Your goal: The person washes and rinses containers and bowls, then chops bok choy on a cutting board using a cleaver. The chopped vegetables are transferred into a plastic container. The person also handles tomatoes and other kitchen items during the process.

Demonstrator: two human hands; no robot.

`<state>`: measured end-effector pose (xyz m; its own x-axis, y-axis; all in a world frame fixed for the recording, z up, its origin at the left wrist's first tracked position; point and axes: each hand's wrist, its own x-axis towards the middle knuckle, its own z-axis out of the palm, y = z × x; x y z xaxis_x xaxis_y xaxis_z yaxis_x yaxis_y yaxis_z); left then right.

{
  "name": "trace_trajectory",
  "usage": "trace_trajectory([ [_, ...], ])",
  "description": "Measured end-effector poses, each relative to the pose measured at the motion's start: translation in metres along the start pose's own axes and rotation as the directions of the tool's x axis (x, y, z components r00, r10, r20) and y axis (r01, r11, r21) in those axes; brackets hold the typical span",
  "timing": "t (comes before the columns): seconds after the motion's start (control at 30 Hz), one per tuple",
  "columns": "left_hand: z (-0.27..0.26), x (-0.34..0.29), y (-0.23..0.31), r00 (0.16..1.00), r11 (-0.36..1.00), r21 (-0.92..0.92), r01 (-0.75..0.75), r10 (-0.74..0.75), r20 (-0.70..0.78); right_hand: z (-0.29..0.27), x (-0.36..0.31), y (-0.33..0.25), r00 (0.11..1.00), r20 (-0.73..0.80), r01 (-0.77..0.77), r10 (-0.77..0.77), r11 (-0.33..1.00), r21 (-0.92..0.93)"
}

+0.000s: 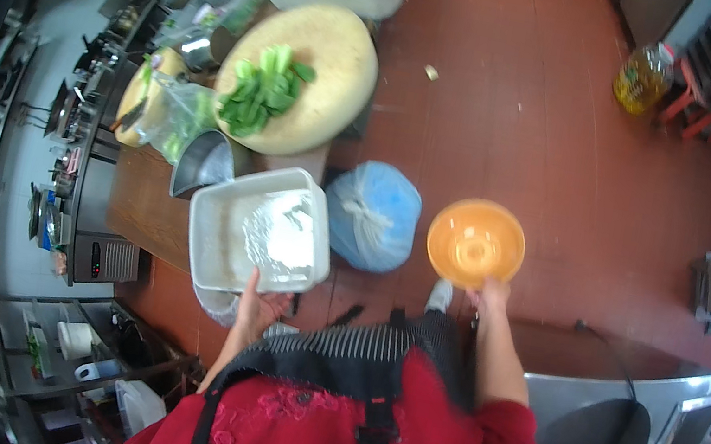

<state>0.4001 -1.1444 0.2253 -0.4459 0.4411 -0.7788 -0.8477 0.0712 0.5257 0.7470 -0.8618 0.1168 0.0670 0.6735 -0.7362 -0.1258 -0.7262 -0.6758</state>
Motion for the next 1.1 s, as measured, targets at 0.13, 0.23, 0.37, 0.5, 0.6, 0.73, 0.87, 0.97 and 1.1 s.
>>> trace_trajectory([
  [0.13, -0.015, 0.026, 0.004, 0.958, 0.999, -0.030, 0.015, -0.023, -0.284, 0.007, 0.043, -0.043, 0.982, 0.061, -0.184, 0.178, 0.975, 0.127],
  [0.23, -0.028, 0.032, 0.006, 0.968, 0.997, 0.042, -0.071, 0.079, -0.237, 0.013, 0.061, -0.074, 0.963, 0.149, -0.261, 0.226, 0.921, 0.289],
  [0.37, -0.037, 0.004, 0.021, 0.939, 0.987, -0.163, -0.007, -0.050, -0.340, 0.011, 0.079, -0.107, 0.962, 0.187, -0.260, 0.199, 0.880, 0.399],
  [0.5, -0.025, -0.041, 0.043, 0.935, 0.975, -0.108, -0.194, 0.151, -0.320, 0.014, 0.107, -0.141, 0.977, 0.107, -0.214, 0.186, 0.864, 0.456],
  [0.6, 0.023, -0.038, 0.078, 0.909, 0.916, -0.135, -0.377, 0.339, -0.241, 0.027, 0.133, -0.169, 0.999, -0.019, -0.023, 0.033, 0.918, 0.396],
  [0.73, 0.147, -0.005, 0.118, 0.812, 0.817, -0.023, -0.576, 0.568, -0.133, 0.033, 0.184, -0.219, 0.995, -0.096, 0.055, -0.021, 0.926, 0.373],
  [0.87, 0.313, 0.042, 0.133, 0.792, 0.792, -0.015, -0.611, 0.611, -0.021, 0.028, 0.258, -0.287, 0.993, -0.117, 0.021, 0.003, 0.979, 0.203],
  [0.97, 0.444, 0.077, 0.145, 0.789, 0.794, -0.057, -0.605, 0.608, 0.085, 0.031, 0.300, -0.345, 0.999, 0.004, 0.040, -0.041, 0.991, 0.130],
  [1.1, 0.599, 0.129, 0.162, 0.801, 0.832, 0.031, -0.554, 0.523, 0.290, 0.065, 0.331, -0.418, 0.999, 0.018, -0.031, 0.030, 0.997, 0.071],
])
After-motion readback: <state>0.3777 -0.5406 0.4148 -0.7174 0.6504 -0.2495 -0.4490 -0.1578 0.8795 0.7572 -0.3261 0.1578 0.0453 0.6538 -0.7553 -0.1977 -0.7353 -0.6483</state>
